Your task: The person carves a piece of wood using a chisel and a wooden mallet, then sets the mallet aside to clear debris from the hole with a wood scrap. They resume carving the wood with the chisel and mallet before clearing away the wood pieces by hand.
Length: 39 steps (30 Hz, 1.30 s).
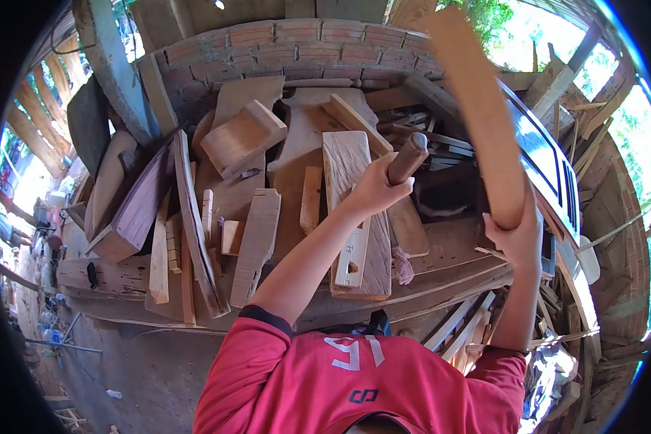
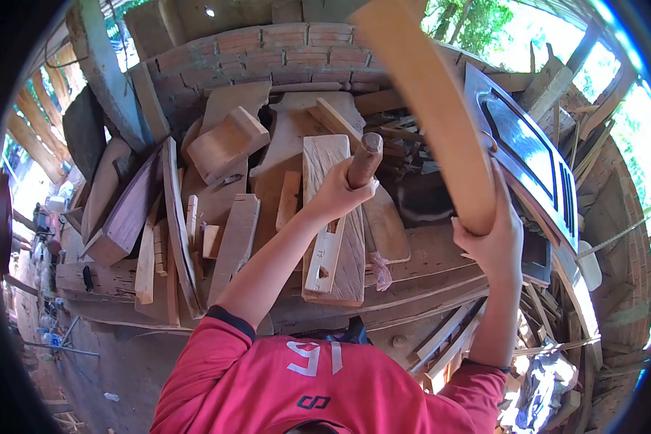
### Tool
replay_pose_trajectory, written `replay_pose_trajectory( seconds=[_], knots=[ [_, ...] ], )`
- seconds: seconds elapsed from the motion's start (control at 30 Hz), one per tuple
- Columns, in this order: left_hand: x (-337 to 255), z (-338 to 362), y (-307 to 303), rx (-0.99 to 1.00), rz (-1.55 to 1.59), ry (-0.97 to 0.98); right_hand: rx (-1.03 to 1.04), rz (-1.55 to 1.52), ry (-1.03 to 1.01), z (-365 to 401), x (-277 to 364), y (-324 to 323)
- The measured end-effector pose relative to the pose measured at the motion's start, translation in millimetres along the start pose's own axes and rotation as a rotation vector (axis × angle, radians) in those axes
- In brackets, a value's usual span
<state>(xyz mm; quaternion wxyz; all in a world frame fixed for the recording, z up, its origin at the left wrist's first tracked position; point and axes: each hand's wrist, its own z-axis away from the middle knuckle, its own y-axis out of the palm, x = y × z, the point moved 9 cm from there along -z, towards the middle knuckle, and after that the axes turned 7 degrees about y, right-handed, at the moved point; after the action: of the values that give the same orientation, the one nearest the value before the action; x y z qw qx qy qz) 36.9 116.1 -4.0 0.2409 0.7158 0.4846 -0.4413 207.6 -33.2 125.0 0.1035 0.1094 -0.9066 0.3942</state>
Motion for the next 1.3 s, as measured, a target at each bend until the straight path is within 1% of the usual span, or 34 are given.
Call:
replay_pose_trajectory(
  seconds=[0.03, 0.07, 0.13, 0.17, 0.2, 0.27, 0.3, 0.33, 0.4, 0.43, 0.47, 0.53, 0.57, 0.6, 0.67, 0.7, 0.73, 0.83, 0.9, 0.93, 1.0, 1.03, 1.07, 1.13, 1.17, 1.23, 1.27, 1.3],
  knots=[
    [-1, 0, 1, 0.001, 0.001, 0.023, 0.079, 0.055, -0.053, 0, 10, 2],
    [0, 1, 2, 0.005, 0.003, 0.023, 0.078, 0.057, -0.049, -1, 12, -4],
    [5, 0, 2, 0.009, -0.026, 0.004, 0.220, 0.162, -0.024, -1, 10, 3],
    [5, -1, 3, 0.016, -0.023, 0.007, 0.173, 0.179, -0.011, -2, 9, -3],
    [5, 0, 2, 0.008, -0.021, 0.013, 0.172, 0.183, -0.006, -2, 6, -3],
    [6, 1, 2, 0.000, -0.019, 0.016, -0.043, 0.023, 0.031, -1, -1, -18],
    [7, 0, 2, 0.001, -0.034, 0.014, -0.063, -0.038, 0.077, 2, -7, -17],
    [7, 0, 3, 0.002, -0.049, 0.011, -0.063, -0.038, 0.077, 2, -9, -18],
    [6, 0, 4, 0.015, -0.046, -0.005, 0.095, 0.077, -0.081, 6, 2, -3],
    [5, 0, 5, 0.027, -0.042, -0.020, 0.220, 0.139, -0.017, 7, -2, 4],
    [3, 1, 6, 0.032, -0.046, -0.022, 0.219, 0.135, -0.011, 7, -5, -1],
    [-1, 1, 4, 0.012, -0.004, -0.006, 0.084, 0.158, 0.008, 3, -15, -20],
    [-2, 1, 4, 0.013, -0.007, -0.008, -0.036, -0.010, 0.089, 2, -17, -30],
    [-3, 1, 4, 0.005, -0.003, -0.004, -0.033, -0.012, 0.089, 4, -20, -27],
    [-1, 1, 4, -0.008, -0.001, -0.005, -0.172, -0.106, 0.123, 12, -34, -34],
    [2, 0, 5, 0.000, 0.031, -0.006, 0.056, -0.083, 0.096, 10, -28, -15],
    [4, -1, 7, 0.012, 0.061, -0.006, 0.229, 0.107, -0.008, 12, -12, 0],
    [-2, 0, 2, -0.012, -0.011, 0.045, 0.270, 0.128, -0.022, 8, -6, -2],
    [-4, 2, 1, -0.001, -0.013, 0.011, -0.053, 0.004, 0.062, 4, -18, -31],
    [-3, 4, 2, 0.009, -0.009, -0.027, -0.048, 0.004, 0.060, 7, -22, -25],
    [-4, 4, 3, -0.002, -0.011, -0.020, -0.278, -0.278, 0.196, 17, -46, -30],
    [-6, 4, 3, -0.006, -0.016, -0.010, -0.089, -0.236, 0.139, 12, -39, -16],
    [-3, 4, 3, -0.009, -0.018, -0.011, 0.085, -0.012, -0.008, 11, -21, -3],
    [2, 4, 4, -0.005, 0.073, -0.015, 0.416, 0.029, 0.109, 8, -10, 12],
    [1, 5, 4, 0.001, 0.071, -0.013, 0.410, 0.027, 0.112, 7, -12, 7],
    [-6, 7, 1, -0.006, -0.027, -0.028, 0.184, -0.152, 0.274, 0, -32, -18],
    [-6, 6, 1, -0.008, -0.024, -0.027, 0.185, -0.149, 0.271, 1, -34, -13],
    [-6, 6, 2, 0.001, 0.001, -0.031, -0.102, -0.230, 0.249, 3, -39, -26]
  ],
)
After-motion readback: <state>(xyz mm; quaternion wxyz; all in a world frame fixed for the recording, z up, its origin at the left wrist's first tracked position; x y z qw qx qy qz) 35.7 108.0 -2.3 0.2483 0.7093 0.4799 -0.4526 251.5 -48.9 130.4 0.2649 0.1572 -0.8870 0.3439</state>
